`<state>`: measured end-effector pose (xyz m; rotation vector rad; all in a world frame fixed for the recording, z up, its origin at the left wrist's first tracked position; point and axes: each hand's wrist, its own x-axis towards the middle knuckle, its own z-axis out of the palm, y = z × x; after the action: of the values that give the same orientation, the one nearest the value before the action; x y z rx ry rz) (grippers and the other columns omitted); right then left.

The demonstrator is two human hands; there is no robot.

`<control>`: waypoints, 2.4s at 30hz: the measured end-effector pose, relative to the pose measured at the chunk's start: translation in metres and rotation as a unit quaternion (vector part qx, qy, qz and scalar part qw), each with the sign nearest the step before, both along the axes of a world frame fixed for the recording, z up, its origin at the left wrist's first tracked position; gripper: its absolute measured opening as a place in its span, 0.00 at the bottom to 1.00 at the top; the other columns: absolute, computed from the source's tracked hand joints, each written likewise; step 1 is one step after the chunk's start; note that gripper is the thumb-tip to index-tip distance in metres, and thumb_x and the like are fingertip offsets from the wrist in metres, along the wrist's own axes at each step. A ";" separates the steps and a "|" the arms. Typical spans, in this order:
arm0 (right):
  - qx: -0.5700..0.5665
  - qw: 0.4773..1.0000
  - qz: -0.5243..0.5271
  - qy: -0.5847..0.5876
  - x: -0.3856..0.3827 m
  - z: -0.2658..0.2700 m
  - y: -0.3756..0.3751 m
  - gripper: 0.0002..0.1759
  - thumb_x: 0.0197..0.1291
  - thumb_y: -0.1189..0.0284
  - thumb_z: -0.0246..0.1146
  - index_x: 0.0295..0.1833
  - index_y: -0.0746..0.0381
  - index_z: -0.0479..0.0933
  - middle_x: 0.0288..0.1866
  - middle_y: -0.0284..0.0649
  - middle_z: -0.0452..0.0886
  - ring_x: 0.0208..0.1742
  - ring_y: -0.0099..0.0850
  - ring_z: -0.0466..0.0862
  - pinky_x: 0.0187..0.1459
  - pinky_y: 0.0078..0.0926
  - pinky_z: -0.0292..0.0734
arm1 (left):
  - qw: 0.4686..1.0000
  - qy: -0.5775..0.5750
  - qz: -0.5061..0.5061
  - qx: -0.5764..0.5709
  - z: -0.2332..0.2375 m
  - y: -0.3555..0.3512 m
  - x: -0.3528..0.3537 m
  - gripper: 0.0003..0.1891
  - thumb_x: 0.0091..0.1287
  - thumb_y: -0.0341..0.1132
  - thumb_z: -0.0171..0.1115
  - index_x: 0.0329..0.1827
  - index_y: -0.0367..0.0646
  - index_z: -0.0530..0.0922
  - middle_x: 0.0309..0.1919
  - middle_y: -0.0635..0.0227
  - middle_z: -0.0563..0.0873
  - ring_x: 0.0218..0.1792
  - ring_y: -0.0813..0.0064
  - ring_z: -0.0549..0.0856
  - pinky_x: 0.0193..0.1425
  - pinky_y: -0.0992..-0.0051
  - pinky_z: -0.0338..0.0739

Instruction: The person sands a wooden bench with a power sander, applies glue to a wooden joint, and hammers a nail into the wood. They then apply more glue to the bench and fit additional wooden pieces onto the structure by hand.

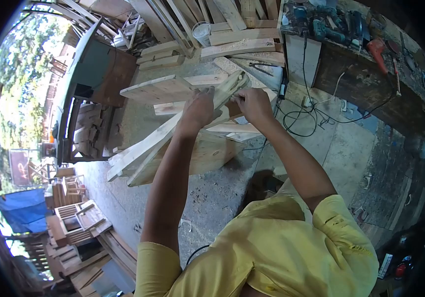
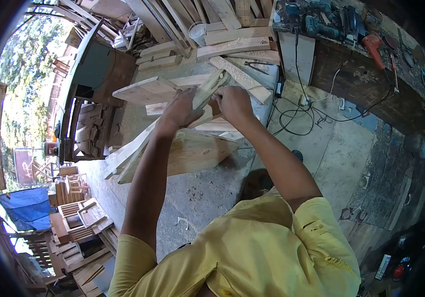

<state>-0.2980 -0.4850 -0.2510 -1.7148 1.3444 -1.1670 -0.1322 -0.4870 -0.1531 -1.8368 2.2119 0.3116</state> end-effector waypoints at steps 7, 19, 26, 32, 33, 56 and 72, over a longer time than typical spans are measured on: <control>-0.093 0.995 0.028 0.009 -0.008 -0.007 -0.012 0.10 0.55 0.64 0.72 0.32 0.60 0.86 0.28 0.49 0.84 0.32 0.51 0.84 0.38 0.46 0.80 | 1.000 -0.014 0.014 -0.005 -0.002 -0.001 -0.008 0.40 0.57 0.42 0.69 0.73 0.33 0.68 0.64 0.41 0.79 0.69 0.44 0.74 0.75 0.57 0.68; -0.293 0.939 -0.020 0.178 -0.041 0.002 -0.050 0.58 0.29 0.39 0.81 0.69 0.50 0.68 0.76 0.44 0.61 0.79 0.48 0.59 0.74 0.64 0.49 | 0.998 -0.011 0.012 -0.067 -0.019 0.001 -0.008 0.32 0.56 0.40 0.68 0.64 0.34 0.74 0.52 0.40 0.84 0.60 0.42 0.79 0.67 0.53 0.73; -0.088 0.984 -0.076 0.134 -0.023 -0.016 -0.035 0.78 0.26 0.39 0.83 0.83 0.51 0.49 0.85 0.51 0.43 0.86 0.51 0.42 0.79 0.67 0.37 | 0.997 0.005 0.004 -0.072 -0.014 0.001 -0.009 0.33 0.59 0.41 0.68 0.66 0.34 0.71 0.54 0.40 0.83 0.61 0.42 0.79 0.68 0.54 0.72; -0.019 0.991 -0.063 0.119 -0.033 -0.018 -0.019 0.82 0.27 0.35 0.81 0.84 0.58 0.43 0.86 0.52 0.43 0.86 0.52 0.44 0.80 0.63 0.37 | 0.999 0.003 0.023 -0.032 -0.012 0.006 -0.010 0.39 0.60 0.42 0.68 0.74 0.34 0.66 0.64 0.42 0.79 0.68 0.43 0.74 0.73 0.57 0.69; -0.021 0.990 -0.065 0.126 -0.042 -0.023 -0.014 0.82 0.27 0.35 0.81 0.84 0.58 0.43 0.86 0.52 0.43 0.86 0.52 0.44 0.80 0.63 0.37 | 0.998 0.003 0.024 -0.051 -0.015 0.008 -0.009 0.40 0.61 0.43 0.68 0.75 0.34 0.65 0.66 0.43 0.77 0.69 0.43 0.72 0.74 0.57 0.68; -0.144 0.914 -0.362 0.114 -0.622 -0.027 -0.291 0.12 0.64 0.65 0.66 0.40 0.65 0.84 0.31 0.48 0.85 0.34 0.45 0.85 0.39 0.36 0.78 | 0.965 0.037 0.134 -0.224 -0.049 0.013 -0.049 0.28 0.60 0.28 0.61 0.67 0.37 0.73 0.64 0.53 0.78 0.69 0.48 0.71 0.74 0.52 0.61; 0.291 0.868 -0.138 0.378 -0.887 -0.252 -0.560 0.39 0.62 0.52 0.62 0.73 0.63 0.71 0.77 0.48 0.70 0.79 0.42 0.66 0.78 0.38 0.57 | 0.956 -0.002 0.244 -0.166 -0.028 0.003 -0.085 0.32 0.59 0.32 0.64 0.70 0.35 0.72 0.66 0.44 0.76 0.69 0.40 0.71 0.74 0.51 0.65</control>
<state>-1.1853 -1.0455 -0.5032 -1.5785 2.1857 -0.0989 -0.2176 -0.4836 -0.1807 -2.5548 1.8630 0.0179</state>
